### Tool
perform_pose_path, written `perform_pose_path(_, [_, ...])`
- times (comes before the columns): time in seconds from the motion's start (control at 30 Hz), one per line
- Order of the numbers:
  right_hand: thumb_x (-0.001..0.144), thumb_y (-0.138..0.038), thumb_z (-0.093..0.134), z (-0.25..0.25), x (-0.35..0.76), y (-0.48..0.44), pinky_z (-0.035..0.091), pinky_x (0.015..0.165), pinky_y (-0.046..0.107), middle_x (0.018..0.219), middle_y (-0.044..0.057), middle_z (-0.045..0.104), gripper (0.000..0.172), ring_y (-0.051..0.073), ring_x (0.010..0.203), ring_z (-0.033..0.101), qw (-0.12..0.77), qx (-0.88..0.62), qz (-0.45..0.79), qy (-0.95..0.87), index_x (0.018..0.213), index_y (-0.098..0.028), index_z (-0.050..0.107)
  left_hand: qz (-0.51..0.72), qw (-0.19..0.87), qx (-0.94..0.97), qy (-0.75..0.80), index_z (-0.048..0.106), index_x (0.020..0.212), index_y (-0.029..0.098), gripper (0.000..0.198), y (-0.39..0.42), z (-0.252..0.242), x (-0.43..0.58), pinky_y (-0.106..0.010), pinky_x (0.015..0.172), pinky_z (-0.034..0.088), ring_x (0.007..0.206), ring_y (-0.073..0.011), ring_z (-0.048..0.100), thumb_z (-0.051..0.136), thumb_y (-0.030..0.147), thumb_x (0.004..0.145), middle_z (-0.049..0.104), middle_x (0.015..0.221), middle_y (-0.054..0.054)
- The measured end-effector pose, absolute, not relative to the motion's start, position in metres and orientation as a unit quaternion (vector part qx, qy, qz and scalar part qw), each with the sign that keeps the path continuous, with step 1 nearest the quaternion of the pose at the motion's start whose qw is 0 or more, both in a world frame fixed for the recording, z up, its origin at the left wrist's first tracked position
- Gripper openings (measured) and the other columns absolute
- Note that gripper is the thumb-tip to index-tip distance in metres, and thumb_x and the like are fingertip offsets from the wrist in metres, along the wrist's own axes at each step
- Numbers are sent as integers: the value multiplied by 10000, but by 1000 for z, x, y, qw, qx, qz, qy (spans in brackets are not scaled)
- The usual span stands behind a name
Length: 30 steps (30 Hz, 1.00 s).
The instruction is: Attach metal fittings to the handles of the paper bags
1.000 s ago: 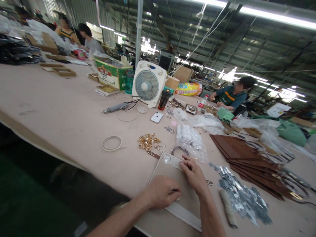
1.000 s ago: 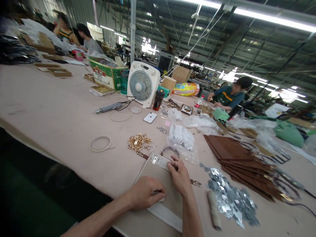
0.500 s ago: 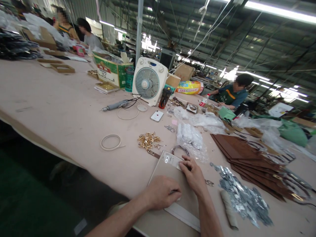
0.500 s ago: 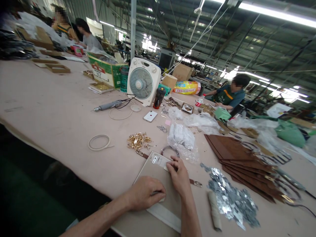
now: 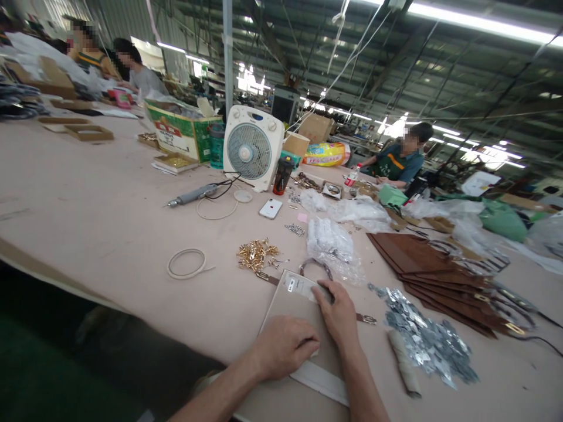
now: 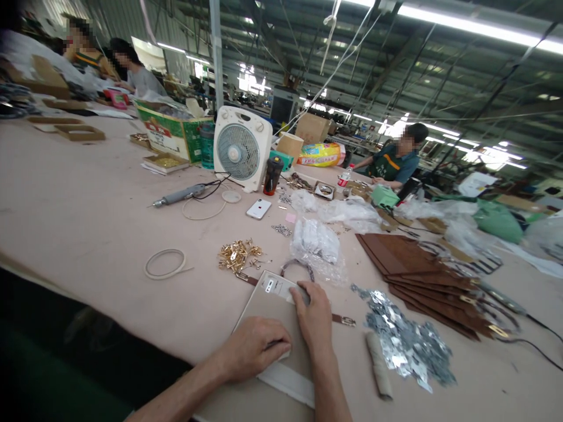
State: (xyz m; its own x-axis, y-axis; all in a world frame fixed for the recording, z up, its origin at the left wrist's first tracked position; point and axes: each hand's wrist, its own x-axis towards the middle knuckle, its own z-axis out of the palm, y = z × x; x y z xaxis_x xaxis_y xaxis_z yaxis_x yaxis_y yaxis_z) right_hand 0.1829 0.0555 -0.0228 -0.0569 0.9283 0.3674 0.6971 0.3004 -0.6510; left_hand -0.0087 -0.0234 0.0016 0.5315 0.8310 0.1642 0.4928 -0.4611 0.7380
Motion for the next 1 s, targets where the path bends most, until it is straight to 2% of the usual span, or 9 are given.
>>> perform_pose_path(0.17, [961,-493,608,-24,184,59,494,1003,454,1095,92,771,305,300,1062,679,385,-572,166,-705,1031,-246,773,282,343,804,396,775,999,236,181,-24,2,-10,-236,797,480,867,-168,703,604,295,996,777,948,-4])
perform_pose_path(0.33, [994,-445,557,-29,189,57,503,1030,467,1122,92,775,309,289,1086,680,402,-561,165,-705,1061,-241,779,339,407,754,389,803,1051,229,225,-22,5,-11,-233,818,490,894,-172,708,600,305,994,798,985,-16])
perform_pose_path(0.53, [1016,-409,547,-37,202,45,430,1163,540,1336,101,705,349,295,1285,602,387,-517,156,-748,1271,-255,729,402,457,689,394,809,1116,219,257,-20,5,-10,-256,866,532,922,-182,732,603,305,989,816,1047,-13])
perform_pose_path(0.7, [1006,-402,579,-38,215,34,389,1208,559,1444,101,636,375,295,1381,534,375,-504,165,-760,1339,-268,690,429,457,666,404,787,1192,203,320,-18,-2,-9,-310,947,560,979,-207,736,611,376,990,806,1122,-48])
perform_pose_path(0.83, [992,-428,605,-35,214,30,383,1212,548,1449,101,628,399,293,1385,525,373,-509,175,-755,1348,-262,680,418,441,682,406,763,1252,198,354,-19,-3,-9,-323,975,558,1024,-217,735,619,377,983,792,1181,-65])
perform_pose_path(1.0, [963,-474,642,-30,205,32,408,1181,542,1356,124,677,410,304,1319,567,397,-537,168,-725,1293,-241,710,403,434,702,395,731,1309,214,365,-20,-2,-10,-324,1027,531,1097,-218,717,600,338,992,766,1257,-65])
